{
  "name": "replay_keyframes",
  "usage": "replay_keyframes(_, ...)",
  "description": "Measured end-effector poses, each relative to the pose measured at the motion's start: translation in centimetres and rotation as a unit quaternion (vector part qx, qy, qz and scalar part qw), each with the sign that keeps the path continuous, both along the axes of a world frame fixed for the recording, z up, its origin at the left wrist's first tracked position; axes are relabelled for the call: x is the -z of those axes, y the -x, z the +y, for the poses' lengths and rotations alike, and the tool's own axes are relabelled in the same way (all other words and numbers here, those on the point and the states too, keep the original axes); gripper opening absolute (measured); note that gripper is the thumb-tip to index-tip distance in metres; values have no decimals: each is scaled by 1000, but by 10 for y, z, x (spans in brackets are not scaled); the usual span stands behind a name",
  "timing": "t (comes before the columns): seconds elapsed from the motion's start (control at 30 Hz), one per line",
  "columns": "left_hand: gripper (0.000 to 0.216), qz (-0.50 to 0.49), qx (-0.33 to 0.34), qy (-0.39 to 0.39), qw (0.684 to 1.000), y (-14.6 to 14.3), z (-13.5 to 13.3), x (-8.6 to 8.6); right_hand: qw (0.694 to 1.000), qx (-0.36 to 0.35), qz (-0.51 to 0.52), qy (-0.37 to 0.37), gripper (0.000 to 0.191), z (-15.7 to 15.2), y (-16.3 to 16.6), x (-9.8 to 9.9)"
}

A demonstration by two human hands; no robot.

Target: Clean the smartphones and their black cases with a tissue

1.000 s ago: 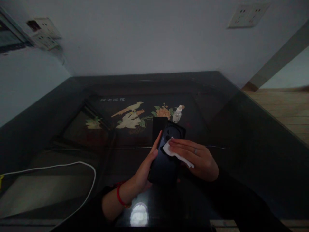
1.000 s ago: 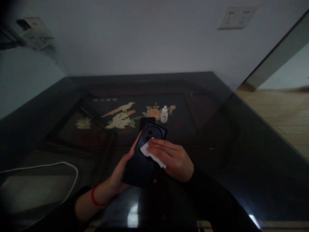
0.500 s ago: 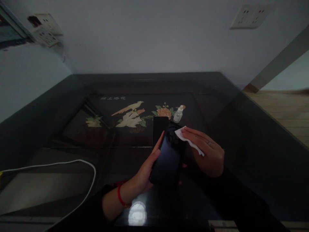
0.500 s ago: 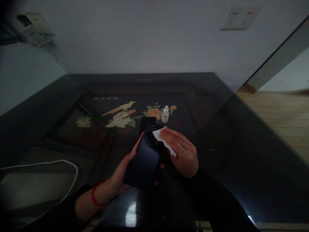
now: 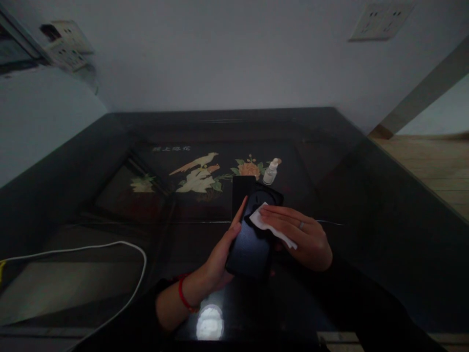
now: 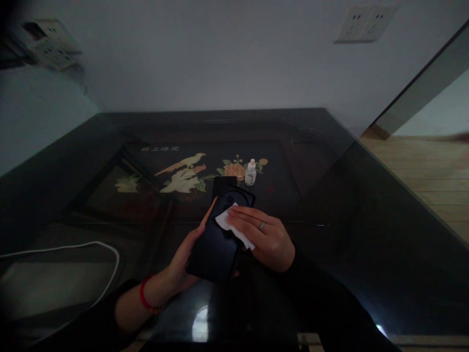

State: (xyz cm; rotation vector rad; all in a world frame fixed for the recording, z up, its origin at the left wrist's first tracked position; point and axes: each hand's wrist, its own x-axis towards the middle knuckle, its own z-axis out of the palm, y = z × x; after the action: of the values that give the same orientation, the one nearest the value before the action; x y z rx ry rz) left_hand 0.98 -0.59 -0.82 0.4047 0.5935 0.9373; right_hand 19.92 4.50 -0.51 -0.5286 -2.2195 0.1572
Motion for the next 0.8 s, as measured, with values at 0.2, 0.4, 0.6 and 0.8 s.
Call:
replay_keyframes(0.2, 83, -15, 35, -9, 999, -3, -3, -1, 998, 51, 20, 9, 41, 0, 4, -1)
replay_keyframes(0.4, 78, -11, 4, -3, 1000, 0, -2, -2, 999, -32, -18, 7, 32, 0, 3, -2)
replay_keyframes(0.6, 76, -38, 14, -27, 999, 5, 2, -5, 998, -18, -42, -32, 37, 7, -14, -7)
replay_keyframes(0.8, 79, -48, 53, -25, 997, 1, -2, 2, 998, 38, -5, -43, 40, 5, -7, -10)
